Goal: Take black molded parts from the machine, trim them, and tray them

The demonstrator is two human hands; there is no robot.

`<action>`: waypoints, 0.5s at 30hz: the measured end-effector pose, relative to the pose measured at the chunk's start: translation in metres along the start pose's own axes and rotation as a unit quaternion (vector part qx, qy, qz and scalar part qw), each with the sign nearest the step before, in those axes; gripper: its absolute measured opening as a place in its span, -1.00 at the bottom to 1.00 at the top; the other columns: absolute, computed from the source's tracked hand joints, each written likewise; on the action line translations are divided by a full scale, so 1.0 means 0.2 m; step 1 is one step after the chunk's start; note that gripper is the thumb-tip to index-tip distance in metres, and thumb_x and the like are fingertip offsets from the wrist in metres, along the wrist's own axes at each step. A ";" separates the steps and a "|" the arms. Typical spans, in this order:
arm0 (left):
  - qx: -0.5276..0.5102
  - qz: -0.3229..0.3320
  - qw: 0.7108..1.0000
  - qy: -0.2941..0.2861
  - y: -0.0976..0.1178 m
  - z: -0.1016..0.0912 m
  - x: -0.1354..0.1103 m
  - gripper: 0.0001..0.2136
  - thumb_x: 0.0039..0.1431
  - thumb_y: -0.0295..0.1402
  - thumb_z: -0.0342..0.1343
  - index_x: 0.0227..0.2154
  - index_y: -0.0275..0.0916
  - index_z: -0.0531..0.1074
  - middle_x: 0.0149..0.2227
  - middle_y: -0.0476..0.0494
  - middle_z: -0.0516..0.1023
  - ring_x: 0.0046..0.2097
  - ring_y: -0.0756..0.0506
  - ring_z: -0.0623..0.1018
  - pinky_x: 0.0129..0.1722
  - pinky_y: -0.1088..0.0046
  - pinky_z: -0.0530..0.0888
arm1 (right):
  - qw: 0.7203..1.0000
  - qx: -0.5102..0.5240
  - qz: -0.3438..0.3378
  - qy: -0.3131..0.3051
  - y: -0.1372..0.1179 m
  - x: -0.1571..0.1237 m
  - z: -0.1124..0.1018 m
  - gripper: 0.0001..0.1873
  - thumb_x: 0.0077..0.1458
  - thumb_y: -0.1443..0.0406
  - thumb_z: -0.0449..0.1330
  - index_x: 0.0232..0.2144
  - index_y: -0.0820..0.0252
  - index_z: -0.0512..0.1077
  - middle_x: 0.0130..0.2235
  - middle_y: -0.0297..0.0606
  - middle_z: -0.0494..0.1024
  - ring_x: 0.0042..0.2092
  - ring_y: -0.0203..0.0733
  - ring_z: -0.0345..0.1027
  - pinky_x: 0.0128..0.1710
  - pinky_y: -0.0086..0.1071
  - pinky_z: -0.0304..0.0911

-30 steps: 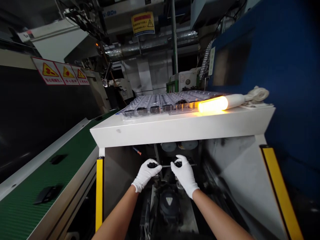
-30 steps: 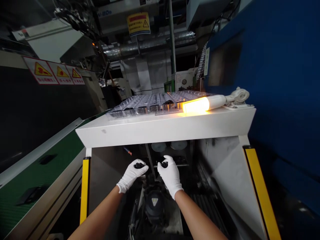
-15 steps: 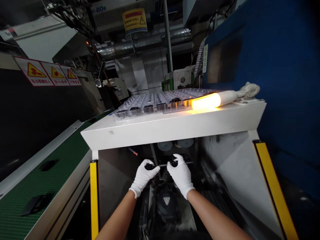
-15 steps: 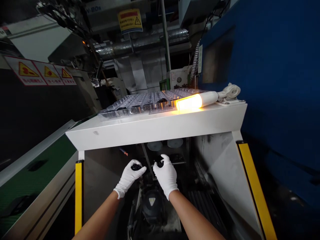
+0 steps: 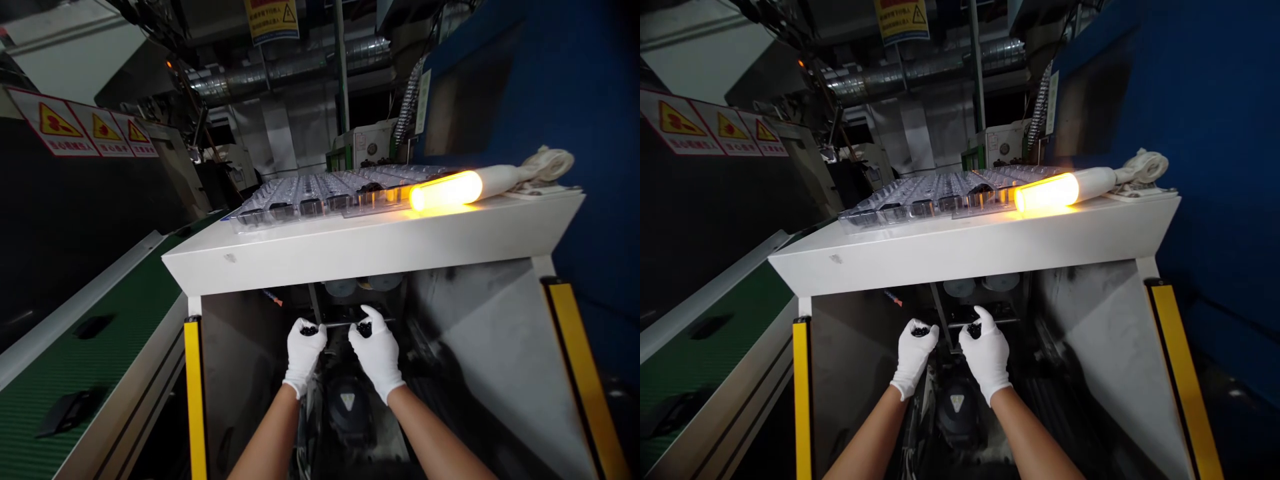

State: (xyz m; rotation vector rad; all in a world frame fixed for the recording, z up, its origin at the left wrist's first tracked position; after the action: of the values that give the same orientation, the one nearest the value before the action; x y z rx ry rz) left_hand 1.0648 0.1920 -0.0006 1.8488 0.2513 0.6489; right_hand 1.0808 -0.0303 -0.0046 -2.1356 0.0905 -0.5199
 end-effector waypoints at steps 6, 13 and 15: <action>-0.039 0.001 0.999 -0.024 0.02 0.01 -0.01 -0.77 -0.13 -0.26 0.18 -0.61 -0.15 0.20 -0.57 0.08 0.30 -0.49 0.02 0.30 -0.41 0.48 0.31 | 0.999 -0.013 0.037 -0.004 0.01 -0.02 -0.01 -0.40 0.03 0.17 0.12 0.15 0.07 0.30 -0.21 -0.20 0.59 -0.22 -0.01 0.46 -0.24 -0.23 0.27; -0.024 0.021 0.998 -0.055 0.04 0.04 0.02 -0.75 -0.13 -0.28 0.17 -0.63 -0.15 0.16 -0.61 0.10 0.26 -0.51 0.04 0.26 -0.44 0.49 0.28 | 0.999 -0.038 0.030 -0.017 -0.03 -0.01 -0.01 -0.40 0.03 0.19 0.10 0.17 0.08 0.30 -0.17 -0.18 0.59 -0.20 -0.05 0.46 -0.23 -0.27 0.27; -0.013 0.019 0.999 -0.046 0.04 0.02 0.00 -0.76 -0.11 -0.27 0.17 -0.62 -0.16 0.18 -0.61 0.10 0.28 -0.50 0.04 0.28 -0.44 0.50 0.29 | 0.998 -0.041 0.033 -0.015 -0.03 -0.01 -0.02 -0.39 0.03 0.18 0.11 0.17 0.05 0.29 -0.13 -0.20 0.59 -0.17 -0.07 0.46 -0.23 -0.29 0.26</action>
State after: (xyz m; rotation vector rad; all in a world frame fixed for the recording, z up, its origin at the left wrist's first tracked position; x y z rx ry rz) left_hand 1.0670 0.1854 0.0064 1.8574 0.1476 0.5890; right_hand 1.0763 -0.0295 0.0009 -2.2117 0.1680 -0.4524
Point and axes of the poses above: each hand's wrist, its own x-axis towards the middle knuckle, its own z-axis out of the palm, y = z × x, the point moved 10 cm from there along x, towards the middle knuckle
